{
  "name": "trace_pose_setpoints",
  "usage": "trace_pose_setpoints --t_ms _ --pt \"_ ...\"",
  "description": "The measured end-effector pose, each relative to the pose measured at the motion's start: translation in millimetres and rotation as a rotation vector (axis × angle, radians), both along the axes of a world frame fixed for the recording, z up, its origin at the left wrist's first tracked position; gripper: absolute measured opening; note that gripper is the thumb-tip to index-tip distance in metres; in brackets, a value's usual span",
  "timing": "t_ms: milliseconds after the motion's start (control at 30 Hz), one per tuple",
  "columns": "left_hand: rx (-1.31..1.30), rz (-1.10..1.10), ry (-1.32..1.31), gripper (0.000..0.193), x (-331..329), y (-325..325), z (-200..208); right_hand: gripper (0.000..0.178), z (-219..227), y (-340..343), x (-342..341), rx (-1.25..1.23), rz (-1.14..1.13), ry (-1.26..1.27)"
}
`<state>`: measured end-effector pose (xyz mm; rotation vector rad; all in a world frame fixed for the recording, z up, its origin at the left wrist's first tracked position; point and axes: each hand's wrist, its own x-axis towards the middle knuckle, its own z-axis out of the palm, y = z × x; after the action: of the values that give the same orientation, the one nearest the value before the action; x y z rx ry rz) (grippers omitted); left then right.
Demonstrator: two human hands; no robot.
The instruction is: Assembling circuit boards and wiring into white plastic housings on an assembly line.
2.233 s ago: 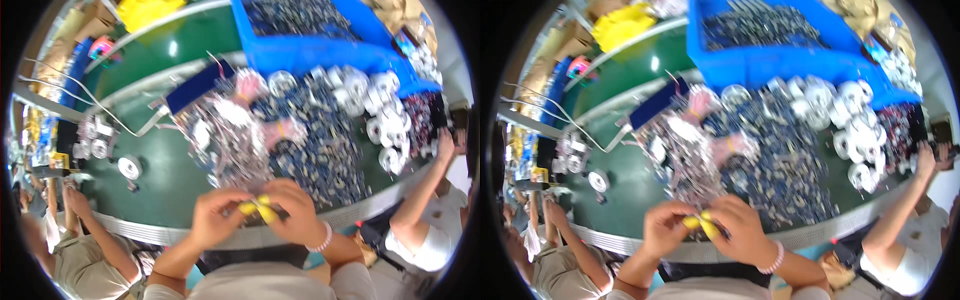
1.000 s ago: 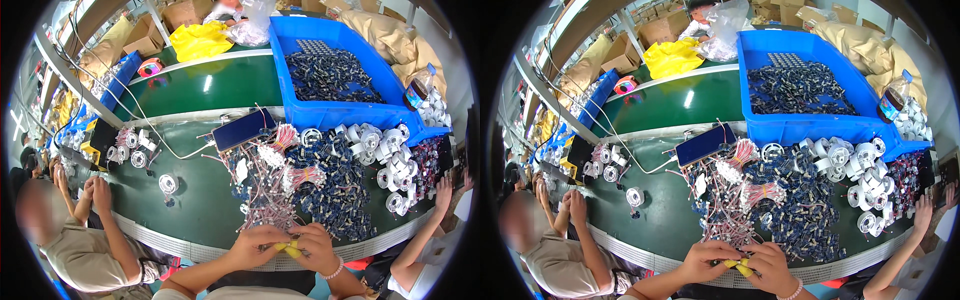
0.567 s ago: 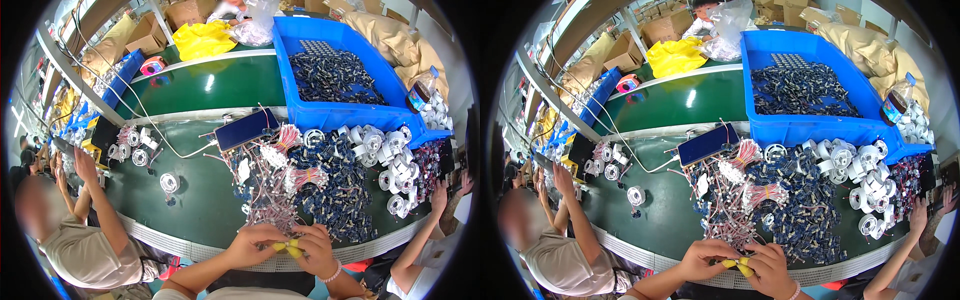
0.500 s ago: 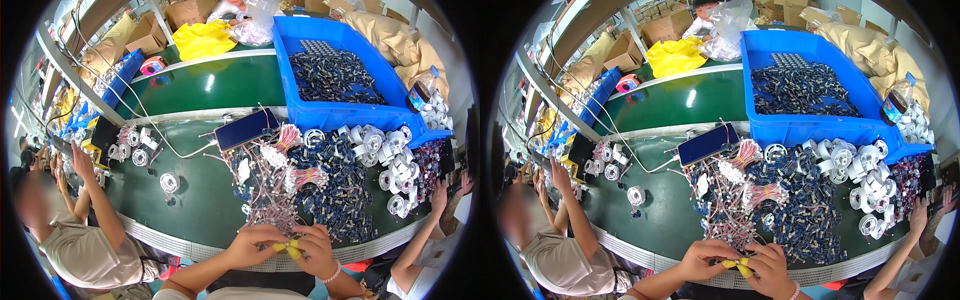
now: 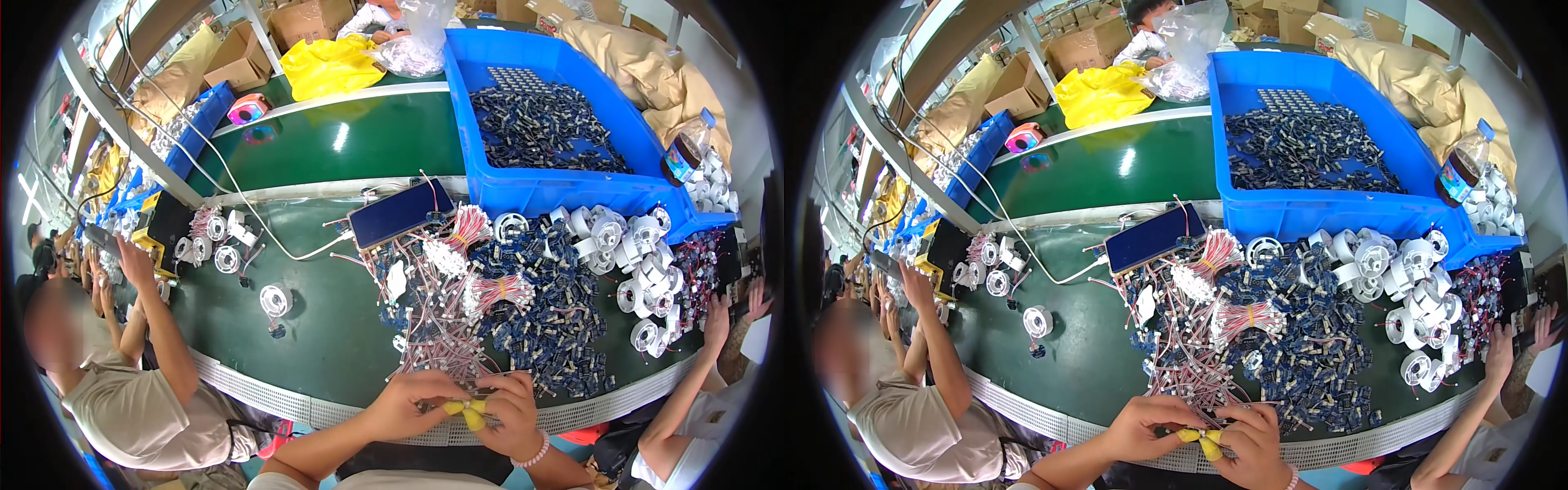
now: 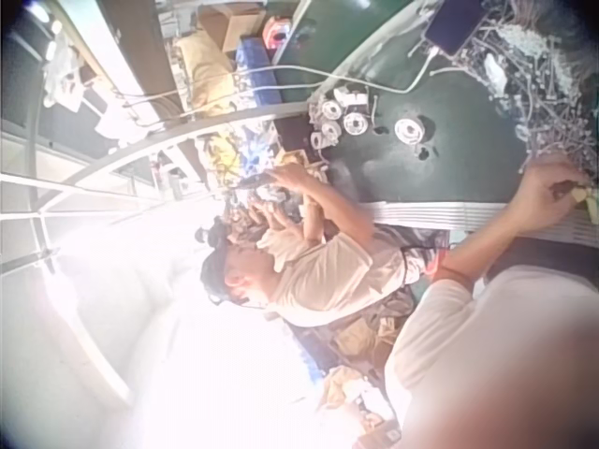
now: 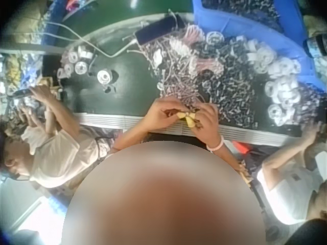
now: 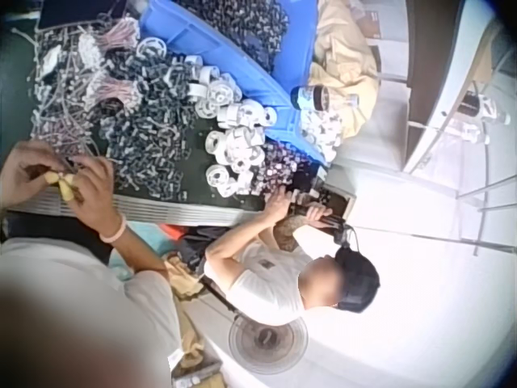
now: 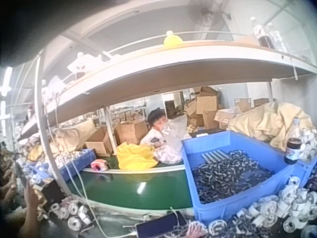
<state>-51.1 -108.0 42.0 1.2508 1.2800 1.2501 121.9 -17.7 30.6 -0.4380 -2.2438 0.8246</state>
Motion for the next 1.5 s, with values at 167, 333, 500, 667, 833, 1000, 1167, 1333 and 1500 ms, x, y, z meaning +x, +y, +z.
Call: trace_pose_setpoints --t_ms 167,333,500,667,833,1000,1167,1333,1500 --pt "-0.009 -0.039 0.067 0.025 -1 -6 4 0.018 -1 -7 3 0.016 0.008 -0.027" --pt "-0.029 -0.027 0.035 0.025 4 -9 1 0.017 -2 -15 6 0.01 -0.038 -0.035" --pt "-0.035 0.087 -0.013 0.022 -1 0 -12 0.015 -13 6 -2 -0.196 0.042 0.057" --pt "-0.09 0.071 -0.327 0.023 -13 13 5 0.011 4 32 -18 -0.378 0.21 0.054" --pt "-0.067 0.054 -0.387 0.023 -8 16 -4 0.012 -2 34 -13 -0.552 0.246 0.003" --pt "-0.05 0.082 -0.356 0.024 -4 14 -3 0.014 2 25 -10 -0.488 0.139 0.016" --pt "-0.052 0.138 -0.142 0.026 3 16 -2 0.018 -1 24 -6 -0.241 0.054 0.076" --pt "-0.047 0.152 -0.099 0.027 4 16 -4 0.014 -8 25 -4 -0.245 0.116 0.065" --pt "-0.154 -0.004 -0.172 0.027 2 16 -3 0.01 -13 29 6 -0.343 0.207 0.086"
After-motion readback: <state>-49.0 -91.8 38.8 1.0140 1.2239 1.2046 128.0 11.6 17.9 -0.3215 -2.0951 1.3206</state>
